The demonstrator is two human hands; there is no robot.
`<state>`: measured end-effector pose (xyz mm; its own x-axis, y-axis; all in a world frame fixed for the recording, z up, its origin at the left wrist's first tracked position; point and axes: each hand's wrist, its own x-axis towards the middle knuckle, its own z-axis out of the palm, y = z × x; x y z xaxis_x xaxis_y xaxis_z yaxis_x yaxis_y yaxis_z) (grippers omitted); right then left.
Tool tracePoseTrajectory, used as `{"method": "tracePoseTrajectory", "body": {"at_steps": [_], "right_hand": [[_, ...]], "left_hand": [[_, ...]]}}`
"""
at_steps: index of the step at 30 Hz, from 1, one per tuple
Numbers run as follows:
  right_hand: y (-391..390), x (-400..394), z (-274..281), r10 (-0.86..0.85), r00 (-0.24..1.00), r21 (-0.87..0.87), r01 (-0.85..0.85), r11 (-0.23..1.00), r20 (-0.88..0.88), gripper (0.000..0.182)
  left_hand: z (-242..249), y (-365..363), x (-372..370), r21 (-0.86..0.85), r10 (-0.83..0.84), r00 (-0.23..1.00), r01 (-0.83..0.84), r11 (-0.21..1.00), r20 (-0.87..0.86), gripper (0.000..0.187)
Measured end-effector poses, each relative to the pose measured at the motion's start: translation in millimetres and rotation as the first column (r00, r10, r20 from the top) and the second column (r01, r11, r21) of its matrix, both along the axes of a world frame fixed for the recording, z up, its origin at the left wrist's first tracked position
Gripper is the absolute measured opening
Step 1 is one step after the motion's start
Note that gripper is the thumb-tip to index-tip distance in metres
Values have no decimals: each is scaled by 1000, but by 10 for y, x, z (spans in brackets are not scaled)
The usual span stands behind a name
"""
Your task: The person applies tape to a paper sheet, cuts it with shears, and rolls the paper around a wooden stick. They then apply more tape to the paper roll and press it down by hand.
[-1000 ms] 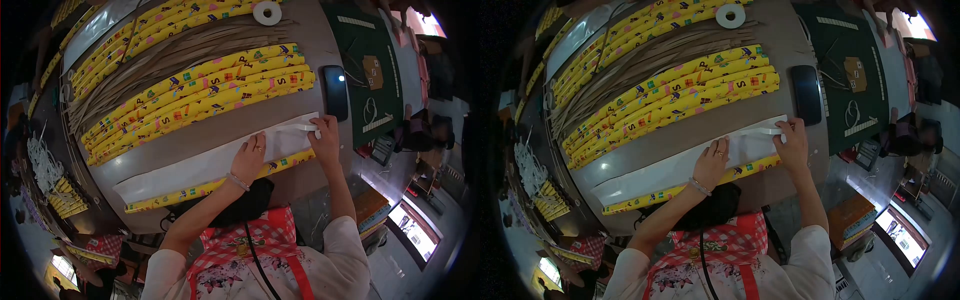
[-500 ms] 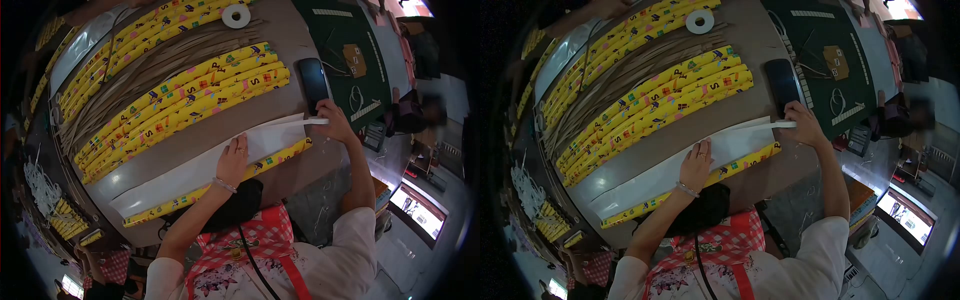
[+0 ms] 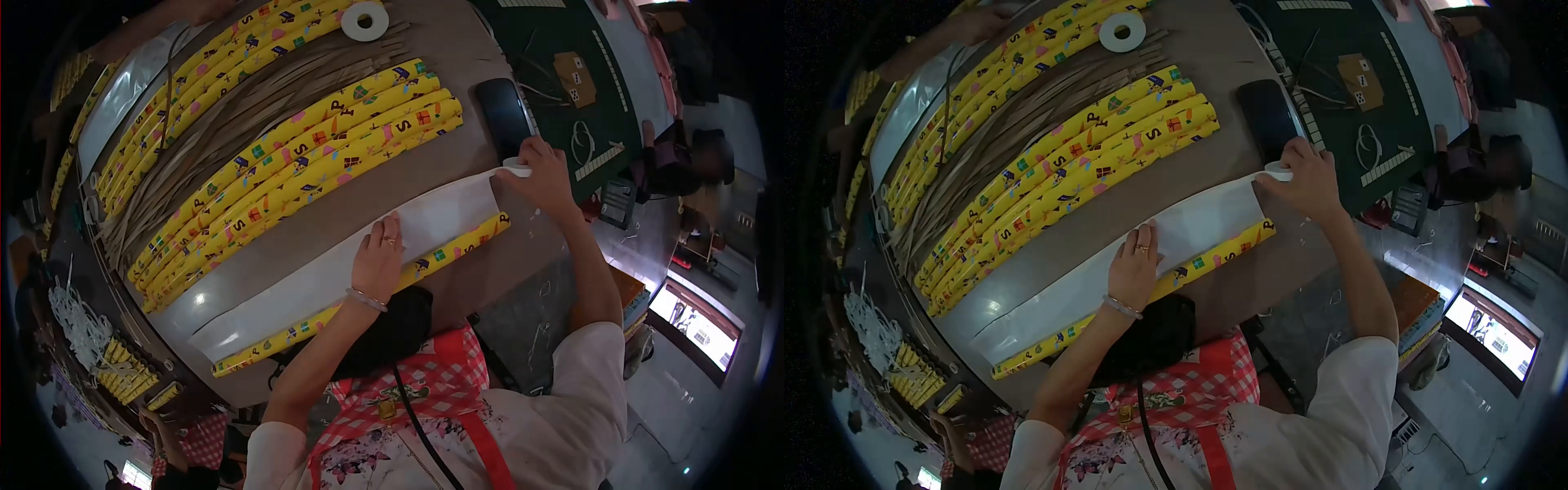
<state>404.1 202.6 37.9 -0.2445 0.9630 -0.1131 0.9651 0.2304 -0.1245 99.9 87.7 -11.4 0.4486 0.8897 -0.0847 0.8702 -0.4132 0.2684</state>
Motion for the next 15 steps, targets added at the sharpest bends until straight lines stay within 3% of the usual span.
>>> {"method": "tracePoseTrajectory", "body": {"at_steps": [15], "right_hand": [[-312,-315,139,-150,984,299,116,947,94,36]], "left_hand": [[-14,13,-3,16,-16,998,17,1000,-52,56]]}}
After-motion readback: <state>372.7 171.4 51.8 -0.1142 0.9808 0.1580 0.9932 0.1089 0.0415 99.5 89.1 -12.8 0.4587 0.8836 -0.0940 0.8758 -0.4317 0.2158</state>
